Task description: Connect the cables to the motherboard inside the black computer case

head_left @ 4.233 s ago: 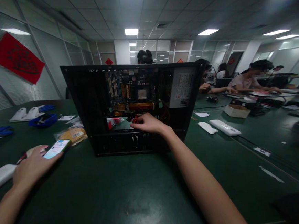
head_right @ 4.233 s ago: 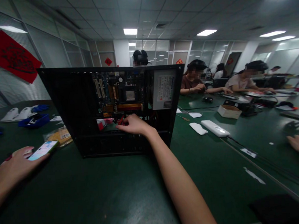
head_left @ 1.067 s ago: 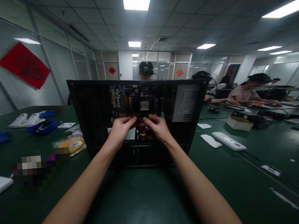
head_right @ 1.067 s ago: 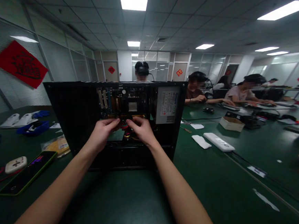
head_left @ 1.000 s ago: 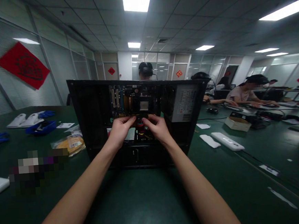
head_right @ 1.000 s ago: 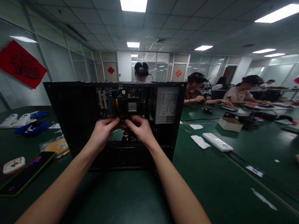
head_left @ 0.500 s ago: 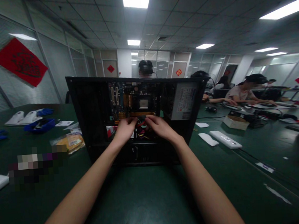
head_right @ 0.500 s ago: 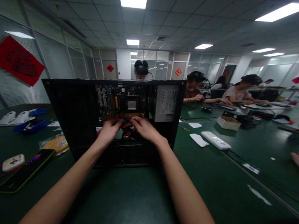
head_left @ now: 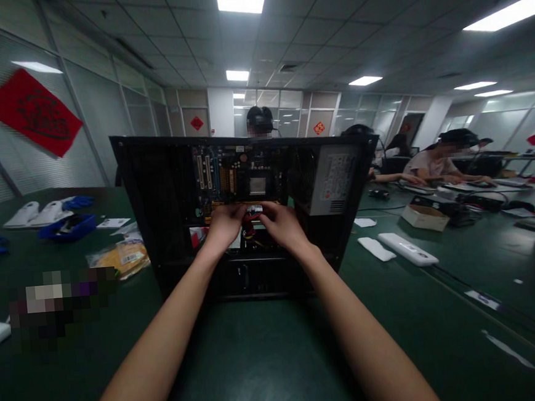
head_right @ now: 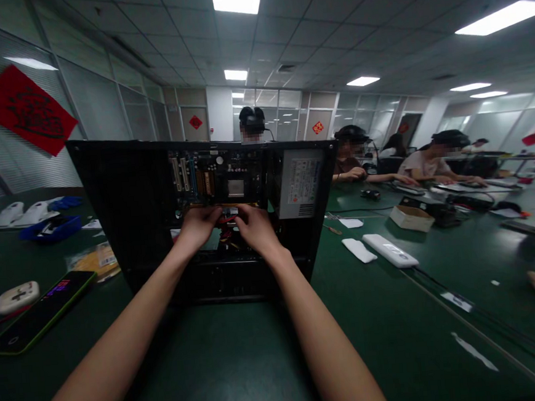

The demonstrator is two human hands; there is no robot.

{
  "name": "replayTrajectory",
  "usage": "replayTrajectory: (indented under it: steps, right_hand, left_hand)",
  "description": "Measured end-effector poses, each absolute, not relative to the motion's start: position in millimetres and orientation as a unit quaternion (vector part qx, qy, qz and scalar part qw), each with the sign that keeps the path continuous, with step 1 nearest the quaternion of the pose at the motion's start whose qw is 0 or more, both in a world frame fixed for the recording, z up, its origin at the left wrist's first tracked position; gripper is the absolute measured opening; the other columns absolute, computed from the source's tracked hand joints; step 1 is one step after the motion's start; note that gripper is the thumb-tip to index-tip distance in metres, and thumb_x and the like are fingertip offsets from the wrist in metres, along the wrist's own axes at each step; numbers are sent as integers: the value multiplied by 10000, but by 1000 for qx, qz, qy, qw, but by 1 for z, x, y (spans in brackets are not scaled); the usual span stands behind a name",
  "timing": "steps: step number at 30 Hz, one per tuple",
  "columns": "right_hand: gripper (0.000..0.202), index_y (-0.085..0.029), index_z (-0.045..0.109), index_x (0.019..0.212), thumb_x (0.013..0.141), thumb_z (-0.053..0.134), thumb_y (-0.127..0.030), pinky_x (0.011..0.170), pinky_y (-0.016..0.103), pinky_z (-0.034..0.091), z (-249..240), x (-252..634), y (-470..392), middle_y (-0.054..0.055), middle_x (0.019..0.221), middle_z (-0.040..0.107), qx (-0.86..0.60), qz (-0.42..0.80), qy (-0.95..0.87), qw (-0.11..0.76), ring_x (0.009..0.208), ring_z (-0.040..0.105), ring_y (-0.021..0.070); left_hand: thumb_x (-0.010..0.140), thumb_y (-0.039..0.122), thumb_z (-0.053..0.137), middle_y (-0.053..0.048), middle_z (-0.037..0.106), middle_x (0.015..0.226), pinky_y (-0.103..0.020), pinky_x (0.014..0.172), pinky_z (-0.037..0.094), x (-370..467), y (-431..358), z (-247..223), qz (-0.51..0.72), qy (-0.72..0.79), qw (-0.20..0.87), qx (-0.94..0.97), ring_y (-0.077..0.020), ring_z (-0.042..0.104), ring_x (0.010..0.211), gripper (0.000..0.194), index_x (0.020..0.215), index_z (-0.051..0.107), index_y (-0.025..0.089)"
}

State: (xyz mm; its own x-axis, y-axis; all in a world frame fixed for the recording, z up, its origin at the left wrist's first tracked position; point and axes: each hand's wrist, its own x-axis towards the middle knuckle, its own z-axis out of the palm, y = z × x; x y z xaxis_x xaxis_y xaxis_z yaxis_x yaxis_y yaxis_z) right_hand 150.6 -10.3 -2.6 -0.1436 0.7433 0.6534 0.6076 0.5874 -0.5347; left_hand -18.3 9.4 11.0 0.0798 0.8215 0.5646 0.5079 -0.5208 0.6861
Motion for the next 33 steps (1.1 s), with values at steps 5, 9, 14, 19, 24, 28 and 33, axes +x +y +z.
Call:
replayTrajectory:
  steps: [5,9,14,19,24,28,33]
  right_hand:
    - [309,-200,697,1202,922,571,-166,991,353,464,-2,155,-12,76,1182,705,-431,88,-772,460,1125,639,236]
    - [273,-187,730,1113,920,542,-143,928,340,486,-5,160,-8,72,1125,727,-451,108,-765,448,1056,665,239]
    - [172,-161,757,941,893,593,-146,719,281,489,-16,161,-1,80,903,751,-538,123,-732,400,771,687,213]
    - [188,-161,760,912,917,573,-142,735,264,464,-21,159,0,110,912,748,-549,49,-770,322,857,690,223]
    - [184,-143,768,918,900,584,-133,733,271,475,-23,159,1,152,933,741,-578,27,-768,274,878,696,239]
    - [178,-141,764,967,896,602,-154,736,263,486,-25,157,4,161,959,737,-603,7,-755,256,893,698,231]
    - [230,-149,744,1078,931,576,-201,797,261,496,-22,154,4,149,1048,727,-639,2,-738,218,979,691,230]
  left_hand:
    - [854,297,638,-107,765,1018,-328,857,534,-19,14,5,558,449,190,671,-243,714,919,253,1004,766,139]
    - [863,271,615,-99,769,1007,-340,887,534,-16,15,2,514,452,178,707,-251,709,961,232,973,780,152]
    - [828,190,613,-93,746,1112,-350,976,500,-21,23,-7,411,494,169,747,-251,687,1073,299,1086,761,161]
    - [843,185,598,-107,748,1097,-344,959,499,-24,24,-13,357,531,161,752,-258,686,1080,291,1078,766,158]
    - [821,149,596,-115,763,1031,-317,899,506,-18,25,-13,308,549,140,764,-262,702,1023,286,1033,786,164]
    - [798,181,625,-75,780,893,-314,814,519,-17,29,-11,281,557,111,774,-257,712,899,239,951,807,202]
    - [829,186,612,-45,780,908,-264,792,500,-17,29,-9,254,578,105,769,-206,700,883,231,967,797,181]
